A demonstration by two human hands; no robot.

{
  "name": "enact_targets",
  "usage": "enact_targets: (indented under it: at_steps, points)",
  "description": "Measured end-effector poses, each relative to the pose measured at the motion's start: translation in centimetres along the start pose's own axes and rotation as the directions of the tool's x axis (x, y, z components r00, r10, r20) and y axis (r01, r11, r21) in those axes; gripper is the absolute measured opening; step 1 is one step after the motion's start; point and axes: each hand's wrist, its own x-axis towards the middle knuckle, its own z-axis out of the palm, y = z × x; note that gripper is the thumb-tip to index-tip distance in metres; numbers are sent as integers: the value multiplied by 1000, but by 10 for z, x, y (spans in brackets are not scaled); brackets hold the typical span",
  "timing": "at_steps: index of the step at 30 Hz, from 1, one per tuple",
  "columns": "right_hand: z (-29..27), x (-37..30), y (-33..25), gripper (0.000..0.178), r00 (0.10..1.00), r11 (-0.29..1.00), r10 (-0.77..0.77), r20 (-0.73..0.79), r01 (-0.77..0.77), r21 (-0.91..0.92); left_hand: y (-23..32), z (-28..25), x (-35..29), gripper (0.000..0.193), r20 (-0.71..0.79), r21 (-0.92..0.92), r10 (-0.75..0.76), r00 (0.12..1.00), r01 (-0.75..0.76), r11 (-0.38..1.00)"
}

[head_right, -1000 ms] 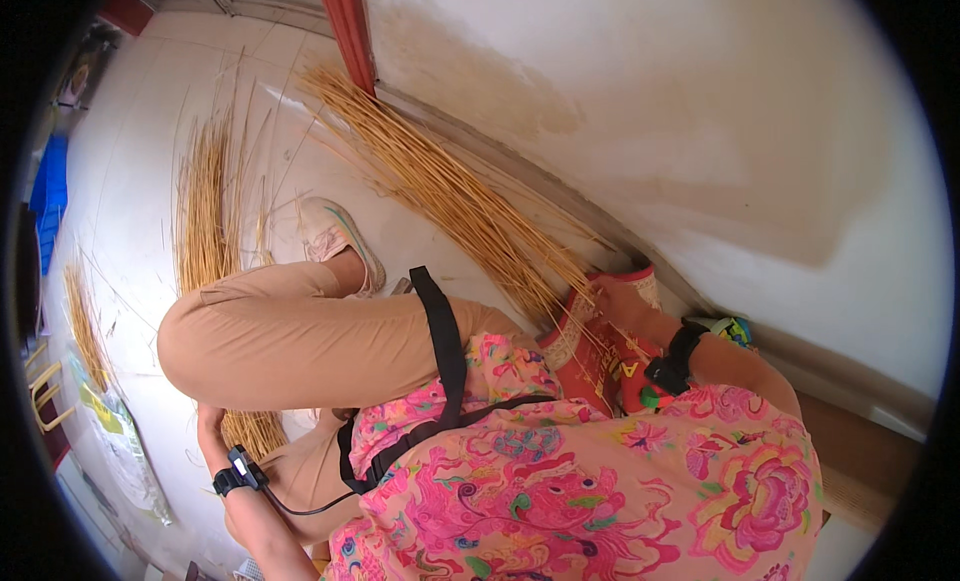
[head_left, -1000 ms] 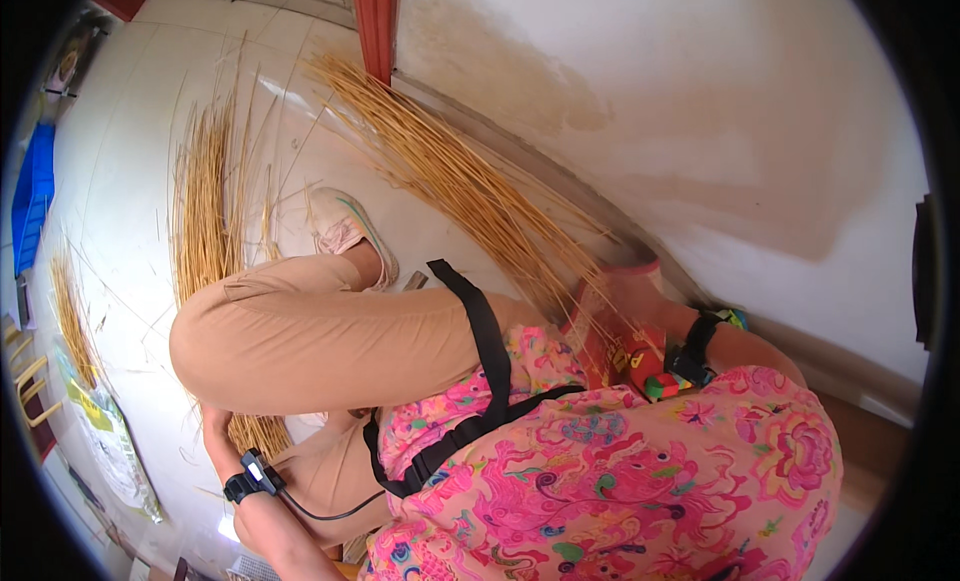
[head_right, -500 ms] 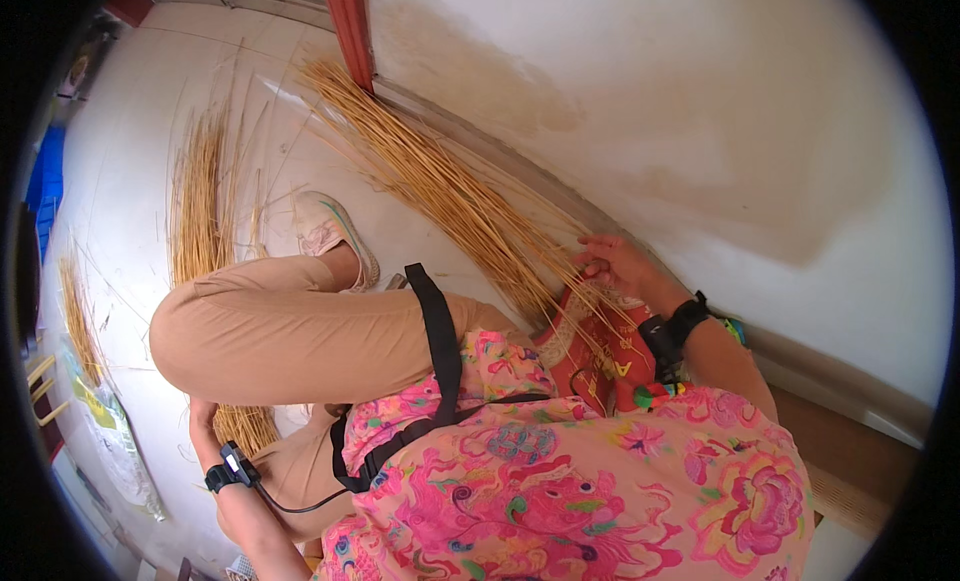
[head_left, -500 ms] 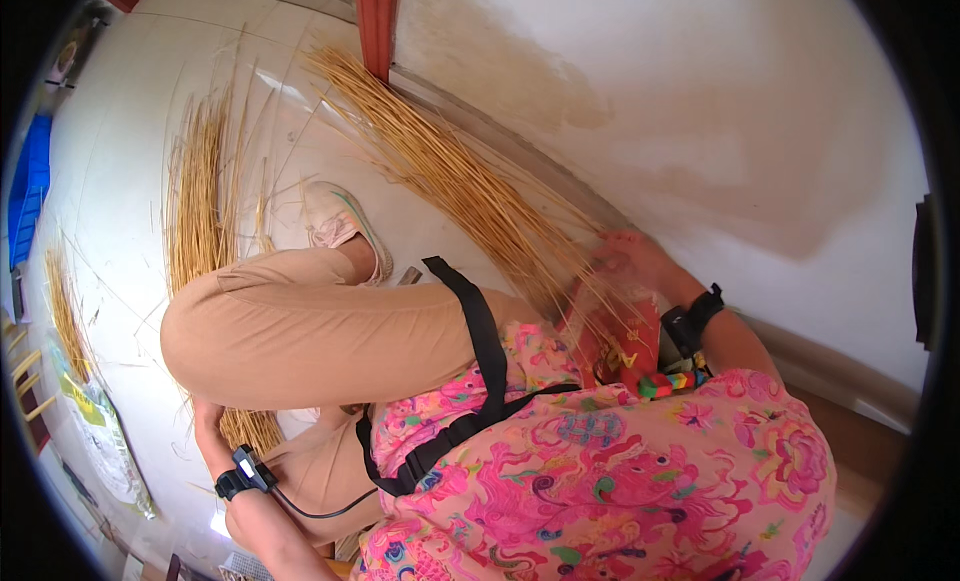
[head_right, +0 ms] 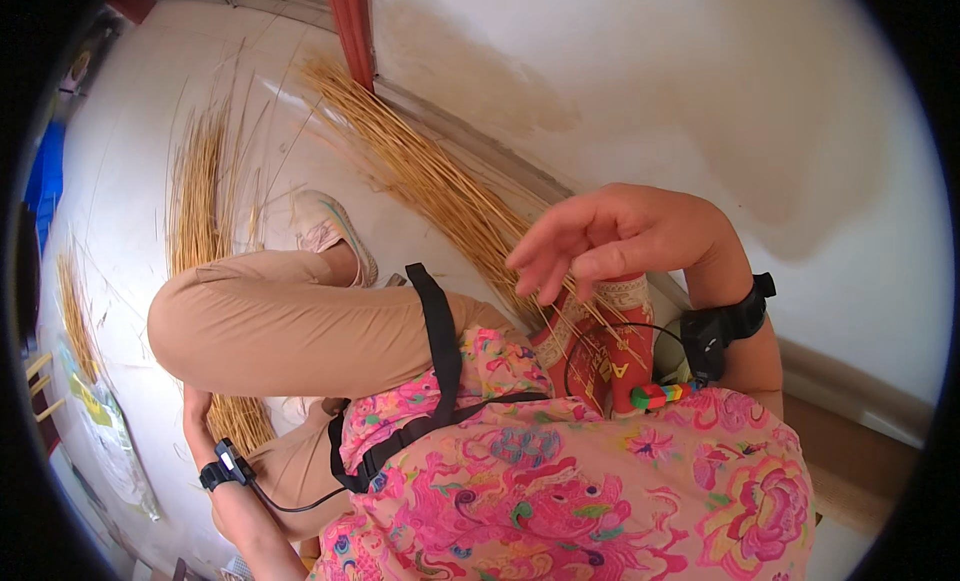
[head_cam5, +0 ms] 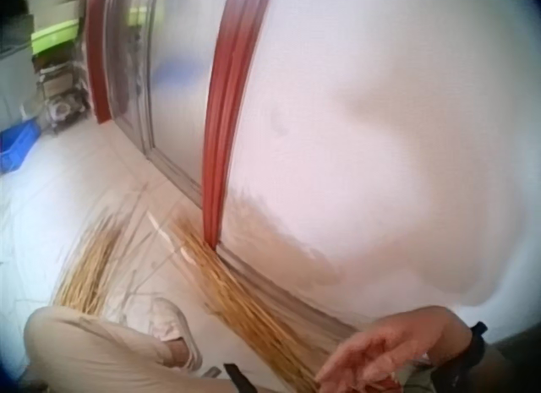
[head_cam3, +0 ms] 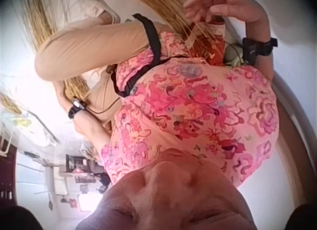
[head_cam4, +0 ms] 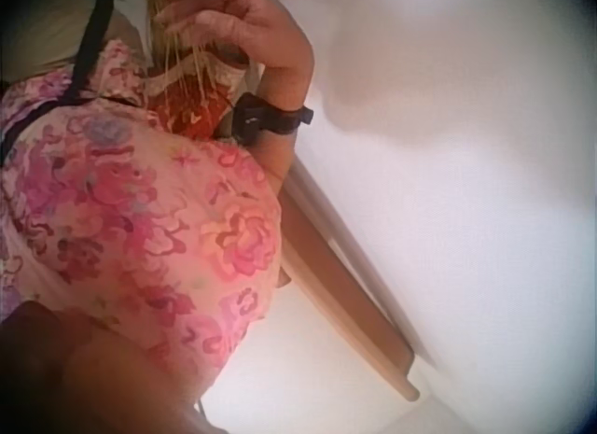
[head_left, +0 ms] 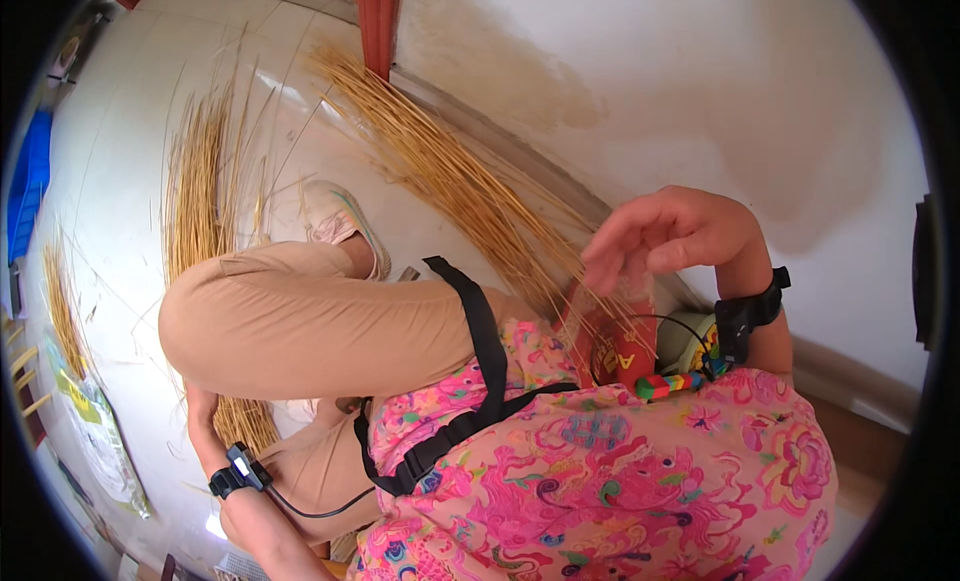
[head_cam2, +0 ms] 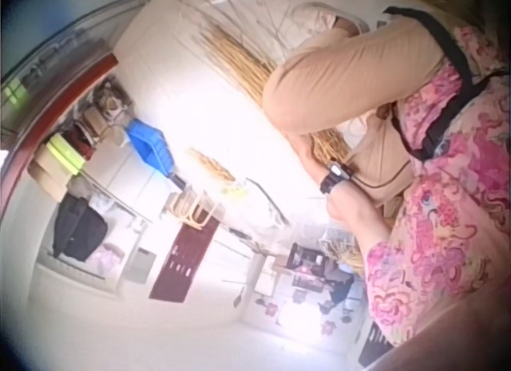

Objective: Weaving or braiding long strands of straw together while sitting on the floor.

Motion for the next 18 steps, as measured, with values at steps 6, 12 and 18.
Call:
enact_targets:
  at_steps: [6,12,18]
  points:
    - [6,0,-6,34,901,956,-287,-326,250,-151,127,180,-85,42,182,560,211,960,-278,780]
    - [-4,13,-27,32,646,834,-472,-599,547,-67,115,162,-80,41,186,537,207,960,-276,797]
    - [-12,17,-90,27,439,610,-791,-426,526,-592,133,184,-94,43,199,559,223,954,-298,774]
